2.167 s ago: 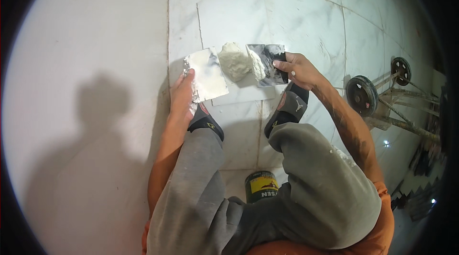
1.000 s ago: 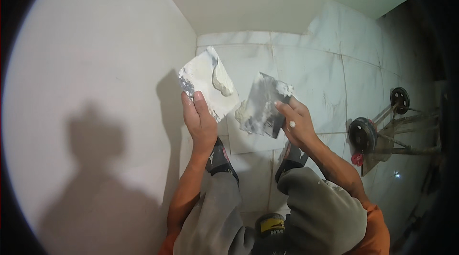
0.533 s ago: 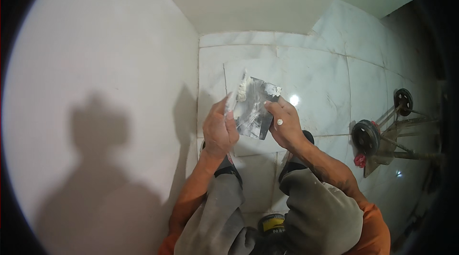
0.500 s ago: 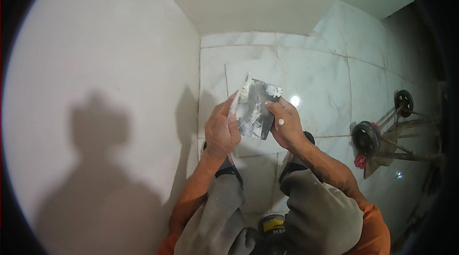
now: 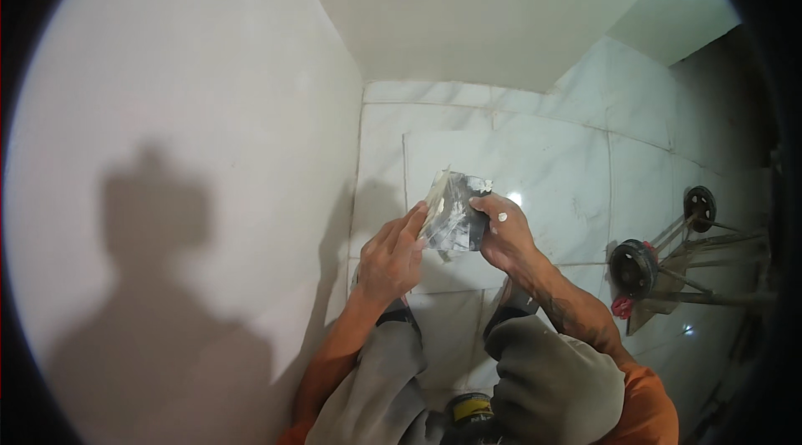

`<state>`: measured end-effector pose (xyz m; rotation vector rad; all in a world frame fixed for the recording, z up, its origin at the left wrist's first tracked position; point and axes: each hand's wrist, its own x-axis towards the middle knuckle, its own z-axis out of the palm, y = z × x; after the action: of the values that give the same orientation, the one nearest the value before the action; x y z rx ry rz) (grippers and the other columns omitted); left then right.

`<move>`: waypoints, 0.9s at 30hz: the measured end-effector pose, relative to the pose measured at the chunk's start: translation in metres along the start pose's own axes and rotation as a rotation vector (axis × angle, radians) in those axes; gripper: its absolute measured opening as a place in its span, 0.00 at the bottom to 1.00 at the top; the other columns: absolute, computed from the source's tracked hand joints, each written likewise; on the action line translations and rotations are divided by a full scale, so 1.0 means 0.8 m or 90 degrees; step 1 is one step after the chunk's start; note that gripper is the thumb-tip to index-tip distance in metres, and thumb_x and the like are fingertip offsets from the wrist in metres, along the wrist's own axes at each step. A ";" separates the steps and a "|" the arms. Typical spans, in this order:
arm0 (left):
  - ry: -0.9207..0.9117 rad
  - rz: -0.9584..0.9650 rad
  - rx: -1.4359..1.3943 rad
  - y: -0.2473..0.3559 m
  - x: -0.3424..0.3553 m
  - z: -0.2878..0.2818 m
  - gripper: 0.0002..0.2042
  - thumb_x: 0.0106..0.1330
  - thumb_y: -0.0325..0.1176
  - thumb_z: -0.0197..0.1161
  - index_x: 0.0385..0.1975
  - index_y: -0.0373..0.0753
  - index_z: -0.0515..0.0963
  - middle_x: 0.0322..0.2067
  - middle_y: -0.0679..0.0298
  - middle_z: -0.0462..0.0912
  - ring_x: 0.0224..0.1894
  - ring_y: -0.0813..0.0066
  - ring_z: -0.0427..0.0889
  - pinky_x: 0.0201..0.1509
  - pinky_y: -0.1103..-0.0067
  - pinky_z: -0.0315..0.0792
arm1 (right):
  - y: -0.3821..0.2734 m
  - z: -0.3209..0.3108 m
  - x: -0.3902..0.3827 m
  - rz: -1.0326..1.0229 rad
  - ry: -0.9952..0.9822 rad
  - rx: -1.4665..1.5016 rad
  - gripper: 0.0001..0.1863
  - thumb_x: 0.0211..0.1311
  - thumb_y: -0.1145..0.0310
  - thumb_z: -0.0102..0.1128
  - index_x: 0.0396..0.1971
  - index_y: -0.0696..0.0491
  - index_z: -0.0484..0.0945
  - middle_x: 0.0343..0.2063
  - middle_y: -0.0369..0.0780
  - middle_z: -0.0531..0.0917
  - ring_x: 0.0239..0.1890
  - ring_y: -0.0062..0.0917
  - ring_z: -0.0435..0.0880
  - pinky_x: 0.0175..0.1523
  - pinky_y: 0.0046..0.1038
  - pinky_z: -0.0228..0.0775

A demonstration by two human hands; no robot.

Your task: The person applies white joint compound to a wall using a putty knife. They scrape compound from a handheld board onto the wall surface and smooth it out with repeated rhythmic strokes, occasionally picking up more material from a pile on the floor.

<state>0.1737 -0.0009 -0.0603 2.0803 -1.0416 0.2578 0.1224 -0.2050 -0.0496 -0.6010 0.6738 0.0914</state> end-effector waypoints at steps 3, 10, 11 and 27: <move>-0.014 -0.019 -0.009 -0.001 -0.009 -0.001 0.21 0.63 0.26 0.58 0.57 0.31 0.72 0.54 0.51 0.80 0.43 0.56 0.83 0.43 0.69 0.80 | -0.001 0.006 0.001 0.003 0.017 -0.006 0.06 0.63 0.77 0.55 0.38 0.61 0.72 0.35 0.41 0.77 0.35 0.28 0.81 0.47 0.36 0.80; -0.043 0.001 -0.029 0.001 -0.012 -0.008 0.26 0.58 0.20 0.59 0.60 0.32 0.69 0.56 0.51 0.78 0.48 0.54 0.82 0.48 0.68 0.79 | -0.014 0.017 -0.009 -0.009 -0.005 -0.087 0.08 0.65 0.76 0.52 0.40 0.64 0.71 0.36 0.43 0.77 0.36 0.28 0.81 0.44 0.34 0.80; -0.037 0.020 -0.004 -0.002 -0.014 -0.005 0.28 0.55 0.18 0.59 0.60 0.33 0.68 0.56 0.51 0.78 0.48 0.54 0.82 0.48 0.68 0.79 | -0.016 0.015 -0.009 -0.017 -0.001 -0.092 0.08 0.65 0.76 0.52 0.40 0.64 0.71 0.36 0.43 0.77 0.36 0.28 0.81 0.44 0.34 0.80; -0.058 -0.544 -0.139 -0.060 -0.136 0.042 0.18 0.68 0.30 0.57 0.55 0.29 0.71 0.42 0.43 0.81 0.41 0.50 0.82 0.44 0.69 0.75 | -0.050 -0.005 0.131 -0.181 -0.132 0.141 0.18 0.68 0.76 0.42 0.57 0.61 0.63 0.55 0.47 0.73 0.58 0.39 0.75 0.67 0.45 0.67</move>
<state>0.1344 0.0570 -0.1624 2.1440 -0.1470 -0.3665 0.2134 -0.2516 -0.0964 -0.4603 0.3856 -0.1813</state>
